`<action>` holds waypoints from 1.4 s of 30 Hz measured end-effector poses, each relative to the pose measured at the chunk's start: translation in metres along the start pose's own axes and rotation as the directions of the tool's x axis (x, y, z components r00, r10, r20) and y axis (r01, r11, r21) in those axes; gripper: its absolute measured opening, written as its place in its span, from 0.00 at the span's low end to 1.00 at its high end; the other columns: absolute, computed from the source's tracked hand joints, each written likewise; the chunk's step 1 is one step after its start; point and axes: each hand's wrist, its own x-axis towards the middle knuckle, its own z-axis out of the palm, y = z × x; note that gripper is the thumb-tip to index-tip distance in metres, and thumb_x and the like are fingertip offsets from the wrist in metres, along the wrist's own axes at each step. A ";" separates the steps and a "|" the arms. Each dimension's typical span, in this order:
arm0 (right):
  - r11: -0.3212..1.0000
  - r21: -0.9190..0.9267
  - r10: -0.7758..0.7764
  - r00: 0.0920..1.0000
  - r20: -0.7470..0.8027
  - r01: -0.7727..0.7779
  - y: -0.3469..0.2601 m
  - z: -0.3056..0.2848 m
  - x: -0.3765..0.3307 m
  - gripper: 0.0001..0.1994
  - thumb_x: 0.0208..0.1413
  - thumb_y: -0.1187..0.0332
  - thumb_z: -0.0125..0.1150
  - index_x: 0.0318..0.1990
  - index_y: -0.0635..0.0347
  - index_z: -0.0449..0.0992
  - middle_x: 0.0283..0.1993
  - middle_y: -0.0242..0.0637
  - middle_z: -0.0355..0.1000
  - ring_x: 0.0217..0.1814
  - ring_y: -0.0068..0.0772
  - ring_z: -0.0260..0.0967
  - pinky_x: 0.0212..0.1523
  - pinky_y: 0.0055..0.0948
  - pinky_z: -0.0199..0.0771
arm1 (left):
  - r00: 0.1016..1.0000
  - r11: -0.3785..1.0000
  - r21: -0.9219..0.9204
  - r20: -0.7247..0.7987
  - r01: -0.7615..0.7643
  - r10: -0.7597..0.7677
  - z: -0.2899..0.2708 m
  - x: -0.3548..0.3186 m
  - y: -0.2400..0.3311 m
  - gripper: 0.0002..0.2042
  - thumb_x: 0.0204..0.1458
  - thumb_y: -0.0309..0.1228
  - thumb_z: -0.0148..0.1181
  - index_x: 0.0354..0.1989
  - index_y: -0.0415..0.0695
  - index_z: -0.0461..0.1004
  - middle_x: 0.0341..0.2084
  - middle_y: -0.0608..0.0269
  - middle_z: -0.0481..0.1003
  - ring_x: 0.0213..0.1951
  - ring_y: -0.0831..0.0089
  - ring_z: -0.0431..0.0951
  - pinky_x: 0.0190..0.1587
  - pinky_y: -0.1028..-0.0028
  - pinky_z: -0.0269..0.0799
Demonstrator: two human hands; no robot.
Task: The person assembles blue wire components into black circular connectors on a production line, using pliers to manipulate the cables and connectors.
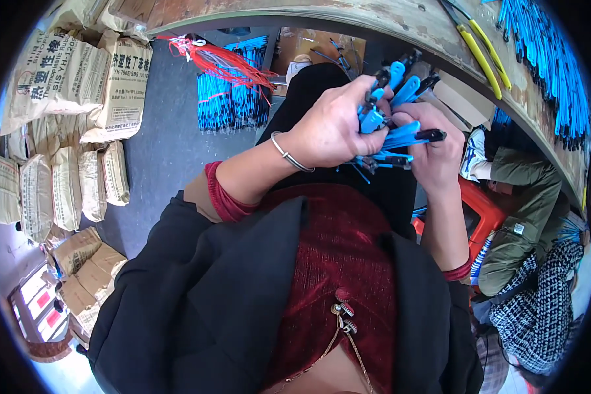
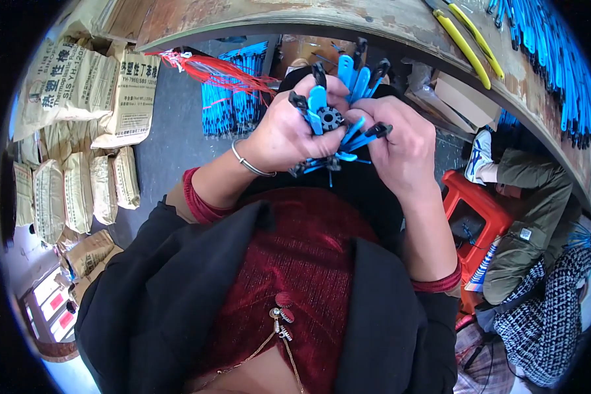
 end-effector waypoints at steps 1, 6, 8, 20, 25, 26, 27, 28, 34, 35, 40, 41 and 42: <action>0.996 -0.090 -0.022 1.000 0.007 0.023 0.000 0.001 0.003 0.08 0.45 0.76 0.60 0.34 0.64 0.71 0.25 0.39 0.69 0.26 0.32 0.69 0.28 0.29 0.68 | 1.000 1.000 0.016 0.001 0.006 -0.006 -0.001 0.001 0.000 0.20 0.40 0.26 0.64 0.42 0.37 0.64 0.27 0.57 0.74 0.31 0.63 0.76 0.36 0.72 0.71; 0.938 0.098 0.331 0.943 0.047 -0.334 -0.007 0.005 0.004 0.05 0.45 0.77 0.59 0.31 0.64 0.71 0.23 0.39 0.66 0.25 0.35 0.67 0.26 0.31 0.67 | 0.999 0.999 0.032 0.028 0.034 -0.034 0.001 0.009 -0.006 0.20 0.39 0.27 0.64 0.40 0.37 0.64 0.26 0.57 0.74 0.30 0.62 0.77 0.35 0.71 0.71; 0.995 -0.018 -0.093 0.996 0.007 0.094 0.000 -0.005 0.006 0.03 0.46 0.75 0.58 0.28 0.64 0.71 0.24 0.40 0.66 0.26 0.37 0.67 0.26 0.31 0.67 | 0.998 0.999 0.020 0.052 0.040 -0.041 0.002 0.010 -0.006 0.20 0.39 0.27 0.64 0.40 0.37 0.64 0.25 0.57 0.74 0.29 0.62 0.77 0.35 0.71 0.71; 0.640 0.484 0.532 0.799 0.282 -0.597 -0.003 -0.024 -0.009 0.09 0.45 0.67 0.64 0.25 0.62 0.73 0.20 0.30 0.67 0.19 0.24 0.61 0.20 0.21 0.58 | 0.965 0.996 0.009 0.250 0.085 -0.085 0.002 0.012 0.007 0.17 0.38 0.27 0.64 0.37 0.41 0.67 0.24 0.63 0.70 0.28 0.72 0.74 0.33 0.73 0.69; 0.439 0.421 0.668 0.602 0.439 -0.794 0.004 -0.021 -0.009 0.14 0.47 0.61 0.64 0.23 0.63 0.74 0.19 0.25 0.66 0.20 0.14 0.58 0.19 0.17 0.54 | 0.950 0.991 -0.105 0.308 0.088 -0.052 -0.003 0.011 -0.003 0.15 0.38 0.26 0.63 0.35 0.42 0.67 0.25 0.63 0.70 0.28 0.72 0.72 0.34 0.74 0.68; 0.437 0.417 0.671 0.598 0.439 -0.797 0.007 -0.020 -0.007 0.14 0.47 0.61 0.64 0.23 0.63 0.74 0.19 0.25 0.66 0.20 0.14 0.58 0.19 0.17 0.54 | 0.947 0.986 -0.125 0.315 0.107 -0.062 -0.003 0.012 -0.005 0.14 0.38 0.26 0.64 0.34 0.42 0.67 0.25 0.64 0.70 0.29 0.73 0.72 0.34 0.74 0.68; 0.460 0.374 0.672 0.591 0.447 -0.806 0.009 -0.019 -0.005 0.14 0.47 0.61 0.65 0.23 0.64 0.74 0.19 0.25 0.66 0.20 0.14 0.59 0.20 0.16 0.54 | 0.944 0.981 -0.146 0.323 0.124 -0.071 -0.004 0.013 -0.005 0.14 0.38 0.26 0.64 0.33 0.42 0.67 0.25 0.64 0.70 0.29 0.73 0.72 0.35 0.75 0.68; 0.481 0.330 0.673 0.584 0.454 -0.812 0.011 -0.019 -0.004 0.14 0.46 0.60 0.65 0.23 0.64 0.74 0.19 0.26 0.66 0.20 0.14 0.59 0.20 0.16 0.54 | 0.944 0.980 -0.153 0.323 0.125 -0.069 -0.004 0.014 -0.007 0.14 0.38 0.26 0.64 0.33 0.42 0.67 0.25 0.64 0.70 0.29 0.73 0.72 0.35 0.75 0.68; 0.925 0.122 0.370 0.925 -0.087 -0.359 0.002 -0.080 0.043 0.10 0.46 0.67 0.63 0.32 0.66 0.76 0.26 0.31 0.72 0.27 0.18 0.66 0.30 0.17 0.64 | 0.983 0.971 -0.231 0.152 -0.064 0.100 -0.017 0.015 -0.022 0.14 0.36 0.26 0.64 0.31 0.42 0.66 0.22 0.66 0.71 0.25 0.75 0.73 0.32 0.76 0.70; 0.955 -0.015 0.281 0.921 -0.269 -0.295 -0.001 -0.084 0.057 0.12 0.46 0.66 0.62 0.35 0.65 0.76 0.30 0.34 0.73 0.31 0.22 0.67 0.34 0.20 0.66 | 0.986 0.973 -0.229 0.148 -0.037 0.072 -0.018 0.012 -0.022 0.13 0.36 0.26 0.65 0.30 0.43 0.67 0.23 0.67 0.71 0.26 0.77 0.72 0.33 0.76 0.69; 0.488 -0.871 -0.176 0.983 -0.040 0.052 0.085 -0.081 0.104 0.19 0.54 0.58 0.52 0.49 0.60 0.70 0.44 0.44 0.70 0.46 0.38 0.66 0.49 0.35 0.63 | 0.991 0.978 -0.207 0.135 0.006 0.023 -0.013 0.010 -0.015 0.12 0.37 0.27 0.65 0.28 0.43 0.67 0.22 0.68 0.71 0.27 0.78 0.71 0.34 0.77 0.69; 0.394 -0.919 0.007 0.999 0.031 0.026 0.095 -0.077 0.105 0.22 0.55 0.55 0.48 0.52 0.58 0.67 0.47 0.45 0.69 0.49 0.41 0.65 0.51 0.38 0.61 | 0.989 0.979 -0.202 0.147 0.001 0.029 -0.013 0.010 -0.014 0.12 0.37 0.27 0.66 0.28 0.43 0.68 0.22 0.68 0.71 0.27 0.78 0.71 0.34 0.77 0.69; 0.396 -0.918 0.000 1.000 0.030 0.028 0.093 -0.078 0.105 0.22 0.55 0.55 0.48 0.52 0.58 0.67 0.47 0.45 0.69 0.49 0.41 0.65 0.51 0.38 0.61 | 0.987 0.980 -0.199 0.159 -0.005 0.037 -0.014 0.009 -0.012 0.11 0.37 0.27 0.66 0.27 0.43 0.68 0.23 0.68 0.71 0.27 0.79 0.71 0.34 0.77 0.69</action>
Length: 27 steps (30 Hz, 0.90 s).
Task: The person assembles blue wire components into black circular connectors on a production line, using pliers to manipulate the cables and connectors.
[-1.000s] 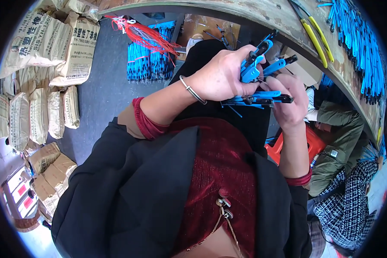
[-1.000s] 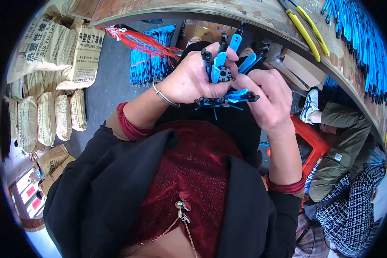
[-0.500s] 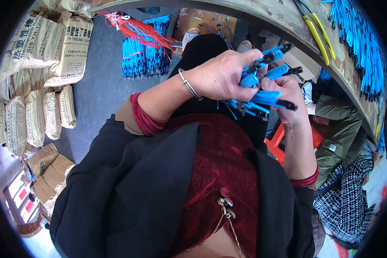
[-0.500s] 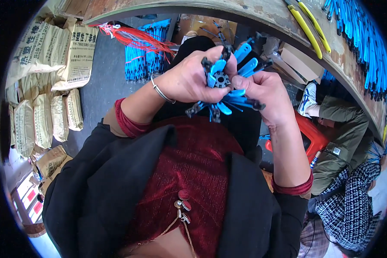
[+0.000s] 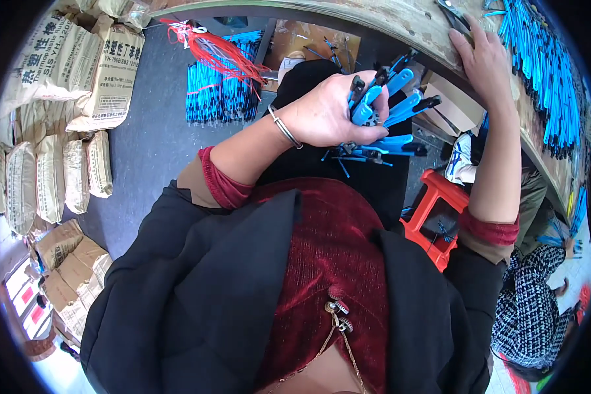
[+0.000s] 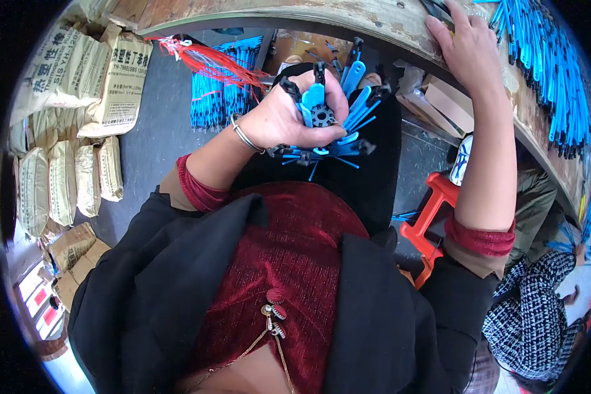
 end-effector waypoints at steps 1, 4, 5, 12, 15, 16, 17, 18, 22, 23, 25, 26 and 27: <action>0.998 0.051 -0.037 0.999 -0.030 0.039 0.002 -0.005 -0.003 0.22 0.56 0.53 0.47 0.53 0.58 0.67 0.46 0.45 0.68 0.49 0.40 0.65 0.51 0.38 0.61 | 1.000 1.000 0.003 0.017 -0.006 0.006 0.001 0.000 0.002 0.11 0.37 0.27 0.66 0.27 0.43 0.69 0.23 0.68 0.72 0.27 0.79 0.71 0.34 0.77 0.69; 0.980 0.157 -0.109 0.989 -0.103 0.124 0.005 -0.021 -0.022 0.24 0.56 0.50 0.45 0.54 0.56 0.66 0.46 0.44 0.68 0.48 0.38 0.65 0.49 0.37 0.62 | 0.998 0.996 -0.065 0.037 0.058 -0.056 0.000 -0.003 0.005 0.11 0.36 0.27 0.67 0.28 0.43 0.70 0.24 0.68 0.72 0.28 0.79 0.72 0.35 0.77 0.69; 0.627 0.762 0.245 0.970 0.005 -0.162 0.010 -0.030 -0.042 0.25 0.57 0.49 0.44 0.56 0.56 0.63 0.44 0.43 0.67 0.46 0.37 0.65 0.48 0.37 0.63 | 0.995 0.990 -0.107 0.050 0.092 -0.087 -0.001 -0.005 0.005 0.11 0.36 0.27 0.67 0.28 0.43 0.71 0.24 0.68 0.73 0.28 0.79 0.72 0.35 0.77 0.69; -0.551 0.618 -0.070 0.769 0.635 -0.561 -0.094 -0.037 -0.181 0.30 0.51 0.67 0.53 0.61 0.58 0.50 0.49 0.40 0.59 0.50 0.33 0.60 0.50 0.34 0.66 | 0.984 0.973 -0.165 0.108 0.161 -0.144 -0.003 0.000 0.008 0.12 0.35 0.28 0.68 0.30 0.42 0.74 0.27 0.66 0.75 0.30 0.78 0.74 0.37 0.77 0.69; 0.150 0.939 0.260 0.929 0.264 -0.309 -0.115 -0.033 -0.197 0.30 0.43 0.77 0.56 0.58 0.57 0.55 0.49 0.42 0.58 0.54 0.40 0.57 0.55 0.42 0.61 | 0.977 0.970 -0.163 0.141 0.181 -0.159 0.000 0.003 0.009 0.13 0.35 0.28 0.69 0.31 0.42 0.74 0.27 0.66 0.75 0.31 0.78 0.74 0.38 0.77 0.69; 0.147 0.939 0.264 0.928 0.265 -0.310 -0.111 -0.031 -0.196 0.30 0.43 0.77 0.56 0.58 0.57 0.55 0.49 0.42 0.58 0.54 0.40 0.57 0.55 0.42 0.61 | 0.976 0.976 -0.136 0.156 0.172 -0.150 0.001 0.005 0.009 0.14 0.35 0.28 0.69 0.31 0.41 0.74 0.27 0.66 0.75 0.31 0.78 0.73 0.38 0.77 0.69; 0.449 0.877 0.260 0.964 0.054 -0.171 -0.104 -0.029 -0.189 0.29 0.42 0.78 0.56 0.55 0.57 0.58 0.49 0.42 0.58 0.53 0.42 0.57 0.56 0.44 0.59 | 0.975 0.981 -0.108 0.168 0.162 -0.143 0.001 0.006 0.009 0.14 0.35 0.28 0.69 0.31 0.41 0.74 0.27 0.66 0.75 0.32 0.78 0.73 0.38 0.77 0.69; 0.707 0.707 0.189 0.971 -0.149 -0.029 -0.096 -0.028 -0.180 0.27 0.41 0.79 0.57 0.53 0.57 0.61 0.49 0.43 0.58 0.53 0.44 0.57 0.57 0.45 0.57 | 0.975 0.981 -0.105 0.167 0.164 -0.146 0.002 0.006 0.009 0.14 0.35 0.28 0.69 0.31 0.41 0.74 0.27 0.66 0.75 0.32 0.78 0.73 0.38 0.77 0.69; 0.929 0.330 -0.023 0.919 -0.394 0.165 -0.086 -0.035 -0.168 0.25 0.37 0.80 0.59 0.48 0.56 0.68 0.49 0.44 0.58 0.52 0.49 0.57 0.57 0.47 0.54 | 0.976 0.978 -0.124 0.161 0.168 -0.147 0.005 0.004 0.009 0.15 0.34 0.28 0.70 0.32 0.40 0.73 0.27 0.66 0.74 0.31 0.78 0.73 0.37 0.78 0.69; 0.944 0.266 -0.066 0.902 -0.426 0.195 -0.085 -0.036 -0.166 0.24 0.35 0.81 0.59 0.46 0.55 0.69 0.49 0.44 0.58 0.52 0.50 0.56 0.57 0.48 0.53 | 0.976 0.981 -0.110 0.162 0.161 -0.142 0.005 0.004 0.009 0.15 0.34 0.27 0.70 0.32 0.40 0.73 0.27 0.66 0.74 0.31 0.78 0.73 0.38 0.78 0.69; 0.957 0.250 -0.027 0.907 -0.421 0.144 -0.093 -0.039 -0.165 0.25 0.35 0.80 0.60 0.46 0.55 0.70 0.49 0.43 0.59 0.53 0.50 0.56 0.56 0.47 0.54 | 0.977 0.986 -0.084 0.169 0.144 -0.128 0.004 0.005 0.009 0.15 0.34 0.27 0.70 0.32 0.39 0.73 0.26 0.65 0.74 0.31 0.79 0.72 0.38 0.78 0.69; 0.969 0.232 0.018 0.910 -0.414 0.086 -0.099 -0.041 -0.164 0.25 0.34 0.80 0.60 0.46 0.54 0.70 0.49 0.43 0.59 0.53 0.50 0.56 0.55 0.47 0.55 | 0.978 0.987 -0.085 0.167 0.140 -0.124 0.003 0.006 0.007 0.15 0.34 0.27 0.70 0.32 0.39 0.73 0.26 0.65 0.74 0.31 0.79 0.72 0.38 0.78 0.69; 0.975 0.219 0.060 0.909 -0.412 0.035 -0.105 -0.041 -0.163 0.25 0.34 0.80 0.61 0.46 0.53 0.71 0.49 0.42 0.59 0.53 0.50 0.55 0.54 0.46 0.55 | 0.985 0.989 -0.081 0.133 0.122 -0.110 0.002 0.005 0.005 0.15 0.34 0.27 0.70 0.32 0.39 0.73 0.27 0.65 0.74 0.31 0.79 0.72 0.38 0.78 0.69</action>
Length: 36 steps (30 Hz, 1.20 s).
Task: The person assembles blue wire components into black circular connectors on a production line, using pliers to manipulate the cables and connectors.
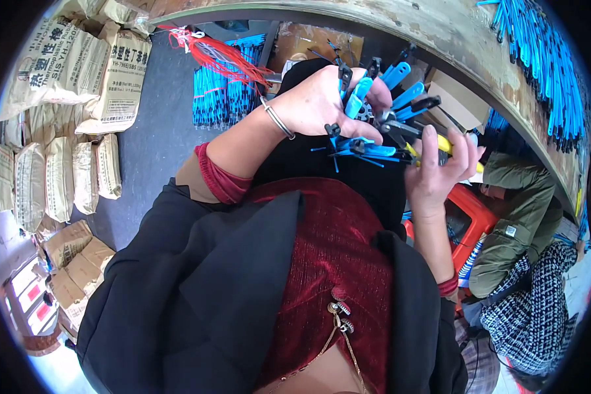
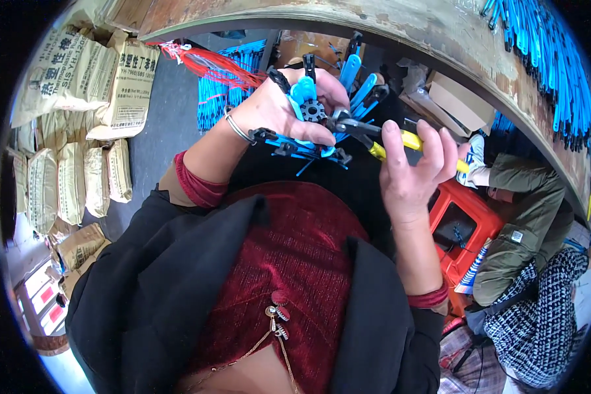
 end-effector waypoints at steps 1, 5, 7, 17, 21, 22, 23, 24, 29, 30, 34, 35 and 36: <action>1.000 0.004 -0.008 1.000 -0.004 0.008 -0.005 0.003 -0.002 0.25 0.34 0.80 0.61 0.46 0.53 0.71 0.49 0.42 0.59 0.53 0.50 0.55 0.54 0.46 0.55 | 0.999 1.000 0.006 -0.032 -0.018 0.018 -0.001 -0.001 -0.003 0.15 0.33 0.26 0.70 0.32 0.39 0.73 0.27 0.65 0.74 0.31 0.79 0.72 0.37 0.78 0.69; 0.983 0.117 0.140 0.990 0.033 -0.142 -0.020 0.005 -0.005 0.27 0.34 0.80 0.62 0.49 0.52 0.70 0.47 0.41 0.62 0.51 0.45 0.59 0.48 0.44 0.61 | 0.999 0.999 0.050 -0.052 -0.008 0.010 -0.008 -0.001 -0.003 0.16 0.33 0.26 0.70 0.33 0.39 0.73 0.27 0.64 0.74 0.31 0.78 0.73 0.37 0.78 0.69; 0.958 0.237 0.105 0.964 0.244 -0.164 -0.009 -0.007 0.006 0.27 0.34 0.80 0.63 0.48 0.54 0.70 0.42 0.43 0.66 0.44 0.44 0.64 0.41 0.41 0.65 | 0.999 0.998 0.067 -0.048 0.009 -0.006 -0.013 0.000 -0.003 0.16 0.33 0.26 0.70 0.33 0.38 0.73 0.27 0.63 0.74 0.31 0.78 0.73 0.37 0.78 0.69; 0.190 0.279 -0.416 0.180 0.891 -0.941 0.029 -0.036 0.013 0.37 0.33 0.78 0.66 0.56 0.60 0.58 0.30 0.46 0.72 0.29 0.39 0.72 0.30 0.32 0.72 | 0.938 0.995 -0.035 0.334 -0.089 0.095 -0.006 0.006 -0.005 0.19 0.28 0.28 0.73 0.32 0.38 0.75 0.29 0.58 0.74 0.33 0.69 0.74 0.38 0.73 0.70; -0.136 -0.104 -0.673 0.014 0.740 -0.985 0.024 -0.022 0.014 0.40 0.33 0.78 0.66 0.59 0.61 0.52 0.28 0.47 0.72 0.28 0.38 0.72 0.31 0.31 0.73 | 0.946 0.996 0.017 0.315 -0.089 0.079 -0.011 0.002 -0.003 0.19 0.28 0.28 0.73 0.31 0.38 0.75 0.28 0.58 0.74 0.33 0.66 0.74 0.39 0.72 0.70; 0.085 0.315 -0.501 0.233 0.834 -0.945 0.024 -0.028 0.020 0.39 0.33 0.78 0.66 0.58 0.62 0.54 0.28 0.48 0.72 0.27 0.38 0.72 0.30 0.32 0.73 | 0.956 0.995 0.048 0.287 -0.082 0.065 -0.012 0.002 -0.002 0.18 0.28 0.28 0.73 0.31 0.38 0.75 0.28 0.58 0.74 0.33 0.66 0.74 0.39 0.71 0.69; 0.367 0.607 -0.365 0.491 0.791 -0.705 0.023 -0.035 0.028 0.38 0.33 0.77 0.66 0.57 0.63 0.55 0.28 0.49 0.72 0.27 0.38 0.72 0.28 0.33 0.73 | 0.955 0.995 0.046 0.288 -0.085 0.068 -0.012 0.002 -0.002 0.18 0.28 0.28 0.73 0.31 0.38 0.75 0.28 0.58 0.74 0.33 0.66 0.74 0.39 0.71 0.69; 0.636 0.698 -0.307 0.723 0.619 -0.328 0.022 -0.038 0.032 0.37 0.33 0.77 0.67 0.56 0.64 0.56 0.27 0.50 0.71 0.26 0.39 0.72 0.27 0.33 0.73 | 0.971 0.994 0.075 0.232 -0.074 0.055 -0.013 0.001 -0.002 0.18 0.28 0.28 0.73 0.31 0.38 0.75 0.28 0.58 0.74 0.33 0.66 0.74 0.39 0.71 0.69; 0.219 0.340 -0.480 0.203 0.853 -0.914 0.036 -0.018 0.019 0.37 0.35 0.77 0.66 0.57 0.64 0.55 0.32 0.48 0.71 0.30 0.38 0.72 0.31 0.31 0.74 | 0.989 0.995 0.094 0.147 -0.015 0.001 -0.015 0.001 -0.005 0.17 0.28 0.28 0.73 0.30 0.38 0.75 0.28 0.58 0.74 0.33 0.65 0.74 0.39 0.71 0.69; 0.126 0.158 -0.544 0.065 0.837 -0.979 0.039 -0.017 0.015 0.37 0.35 0.78 0.66 0.57 0.64 0.55 0.34 0.48 0.71 0.31 0.38 0.72 0.31 0.31 0.74 | 0.984 0.998 0.063 0.178 -0.010 -0.002 -0.014 0.003 -0.004 0.17 0.28 0.28 0.73 0.30 0.39 0.76 0.28 0.58 0.75 0.33 0.65 0.74 0.39 0.71 0.69; -0.159 -0.262 -0.801 -0.031 0.598 -0.952 0.032 -0.003 -0.011 0.36 0.37 0.78 0.64 0.57 0.64 0.55 0.36 0.46 0.70 0.33 0.37 0.72 0.34 0.29 0.74 | 0.925 0.987 -0.044 0.346 -0.152 0.157 -0.016 0.007 -0.008 0.17 0.28 0.29 0.73 0.29 0.39 0.76 0.28 0.58 0.75 0.34 0.65 0.74 0.39 0.70 0.70; -0.287 -0.309 -0.874 0.115 0.473 -0.907 0.022 0.005 -0.020 0.35 0.37 0.78 0.64 0.57 0.63 0.56 0.36 0.46 0.70 0.33 0.36 0.72 0.34 0.28 0.73 | 0.926 0.989 -0.040 0.346 -0.146 0.151 -0.017 0.006 -0.009 0.17 0.28 0.29 0.73 0.29 0.39 0.76 0.28 0.58 0.75 0.34 0.65 0.74 0.39 0.70 0.70; -0.397 -0.373 -0.898 0.272 0.346 -0.839 0.018 0.008 -0.024 0.33 0.38 0.79 0.63 0.56 0.63 0.57 0.37 0.45 0.70 0.34 0.36 0.72 0.34 0.27 0.73 | 0.930 0.986 -0.026 0.328 -0.167 0.166 -0.017 0.006 -0.009 0.17 0.29 0.30 0.73 0.30 0.40 0.76 0.28 0.59 0.75 0.33 0.68 0.74 0.38 0.72 0.69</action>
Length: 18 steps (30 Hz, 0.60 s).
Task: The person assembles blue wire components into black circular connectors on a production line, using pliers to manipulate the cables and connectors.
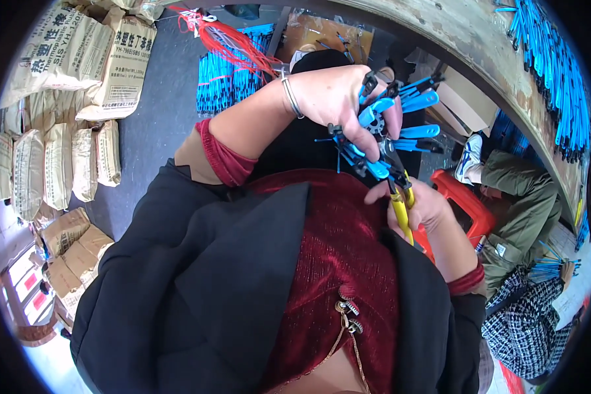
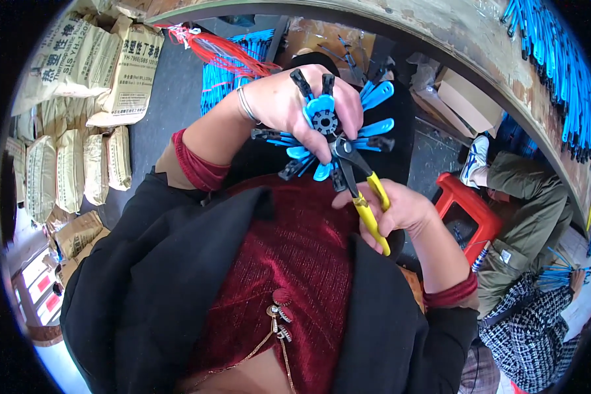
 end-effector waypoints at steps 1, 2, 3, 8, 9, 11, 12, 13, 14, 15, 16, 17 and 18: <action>1.000 0.002 -0.004 1.000 0.000 0.004 -0.001 0.003 -0.004 0.33 0.38 0.79 0.63 0.56 0.63 0.57 0.37 0.45 0.70 0.34 0.36 0.72 0.34 0.27 0.73 | 1.000 1.000 0.018 -0.015 -0.018 0.018 0.000 0.000 0.000 0.17 0.29 0.30 0.72 0.30 0.40 0.76 0.27 0.61 0.74 0.32 0.71 0.73 0.37 0.74 0.68; 0.982 -0.190 -0.047 0.981 -0.189 0.010 -0.011 0.015 -0.006 0.33 0.38 0.79 0.62 0.56 0.63 0.58 0.36 0.45 0.70 0.33 0.36 0.72 0.34 0.27 0.73 | 0.999 0.999 0.039 -0.036 -0.035 0.036 -0.002 0.000 -0.001 0.16 0.30 0.31 0.72 0.30 0.40 0.76 0.27 0.63 0.74 0.32 0.74 0.73 0.36 0.76 0.68; 0.928 -0.373 -0.125 0.924 -0.362 -0.021 -0.021 0.030 -0.008 0.32 0.38 0.80 0.62 0.56 0.63 0.58 0.36 0.46 0.71 0.32 0.36 0.72 0.34 0.26 0.73 | 0.999 0.999 0.039 -0.036 -0.034 0.036 -0.002 -0.001 0.000 0.16 0.30 0.31 0.72 0.30 0.40 0.76 0.27 0.63 0.74 0.32 0.74 0.73 0.36 0.76 0.68; -0.283 -0.840 -0.733 0.669 -0.122 -0.463 -0.027 0.052 -0.008 0.33 0.36 0.81 0.62 0.55 0.64 0.59 0.33 0.43 0.71 0.31 0.35 0.73 0.34 0.24 0.73 | 0.991 0.992 0.086 -0.111 0.091 -0.081 -0.001 -0.004 0.003 0.18 0.27 0.29 0.73 0.30 0.39 0.76 0.29 0.57 0.75 0.34 0.65 0.74 0.39 0.71 0.70; -0.280 -0.842 -0.731 0.671 -0.125 -0.462 -0.027 0.052 -0.010 0.33 0.36 0.81 0.62 0.55 0.64 0.59 0.33 0.43 0.71 0.31 0.35 0.73 0.34 0.24 0.73 | 0.987 0.990 0.089 -0.124 0.113 -0.101 -0.001 -0.003 0.002 0.18 0.28 0.29 0.73 0.31 0.39 0.76 0.28 0.57 0.75 0.34 0.65 0.74 0.39 0.71 0.70; 0.438 -0.818 -0.559 0.599 -0.573 -0.373 -0.027 0.047 -0.024 0.36 0.31 0.77 0.65 0.54 0.67 0.59 0.34 0.44 0.70 0.30 0.35 0.72 0.33 0.23 0.72 | 0.981 0.985 0.092 -0.144 0.145 -0.131 -0.002 -0.004 0.000 0.18 0.28 0.29 0.73 0.31 0.39 0.76 0.28 0.57 0.75 0.34 0.64 0.74 0.39 0.71 0.70; 0.737 -0.608 -0.363 0.586 -0.725 -0.296 -0.025 0.047 -0.028 0.37 0.29 0.75 0.67 0.54 0.69 0.59 0.35 0.45 0.70 0.30 0.35 0.71 0.33 0.23 0.71 | 0.984 0.989 0.053 -0.118 0.140 -0.134 -0.003 -0.003 -0.002 0.18 0.28 0.29 0.73 0.31 0.39 0.76 0.28 0.57 0.75 0.34 0.64 0.74 0.39 0.70 0.70; 0.741 -0.605 -0.360 0.587 -0.725 -0.292 -0.021 0.043 -0.025 0.37 0.29 0.75 0.67 0.54 0.69 0.59 0.35 0.45 0.70 0.30 0.35 0.71 0.33 0.23 0.71 | 0.986 0.990 0.013 -0.093 0.138 -0.136 -0.004 -0.003 -0.002 0.18 0.29 0.29 0.73 0.31 0.39 0.75 0.28 0.57 0.74 0.33 0.65 0.74 0.38 0.70 0.70; 0.850 -0.476 -0.192 0.711 -0.676 -0.223 -0.019 0.032 -0.023 0.37 0.28 0.75 0.67 0.53 0.69 0.59 0.36 0.44 0.70 0.29 0.35 0.71 0.33 0.23 0.71 | 0.989 0.991 -0.024 -0.066 0.129 -0.130 -0.005 0.000 -0.004 0.18 0.29 0.30 0.73 0.31 0.39 0.75 0.27 0.57 0.74 0.33 0.65 0.74 0.38 0.70 0.70; 0.931 -0.319 -0.037 0.820 -0.572 -0.180 -0.017 0.022 -0.020 0.36 0.28 0.76 0.67 0.52 0.69 0.60 0.36 0.44 0.71 0.29 0.35 0.71 0.33 0.22 0.71 | 0.990 0.992 -0.025 -0.061 0.127 -0.129 -0.005 0.002 -0.004 0.18 0.29 0.30 0.73 0.31 0.39 0.75 0.27 0.57 0.74 0.33 0.65 0.74 0.38 0.70 0.70; 0.976 -0.143 0.092 0.903 -0.421 -0.166 -0.016 0.017 -0.019 0.36 0.27 0.76 0.67 0.51 0.69 0.60 0.36 0.43 0.71 0.29 0.35 0.71 0.33 0.21 0.71 | 0.996 0.998 0.000 -0.071 0.057 -0.057 -0.004 0.003 -0.006 0.16 0.30 0.29 0.72 0.30 0.39 0.75 0.25 0.60 0.74 0.31 0.70 0.74 0.35 0.73 0.69; 0.975 -0.145 0.093 0.905 -0.414 -0.166 -0.017 0.015 -0.017 0.36 0.27 0.76 0.67 0.51 0.69 0.60 0.36 0.43 0.71 0.29 0.35 0.71 0.33 0.21 0.71 | 0.996 0.999 0.032 -0.086 -0.005 0.008 -0.003 0.002 -0.006 0.15 0.30 0.29 0.72 0.28 0.39 0.75 0.24 0.62 0.74 0.28 0.74 0.73 0.32 0.76 0.68; 0.963 -0.205 0.077 0.905 -0.419 -0.176 -0.017 0.015 -0.014 0.36 0.26 0.75 0.68 0.50 0.68 0.60 0.38 0.43 0.71 0.30 0.35 0.71 0.33 0.22 0.71 | 0.992 0.996 0.062 -0.097 -0.069 0.075 -0.002 0.002 -0.006 0.14 0.31 0.29 0.71 0.27 0.39 0.75 0.22 0.64 0.74 0.26 0.79 0.72 0.29 0.79 0.66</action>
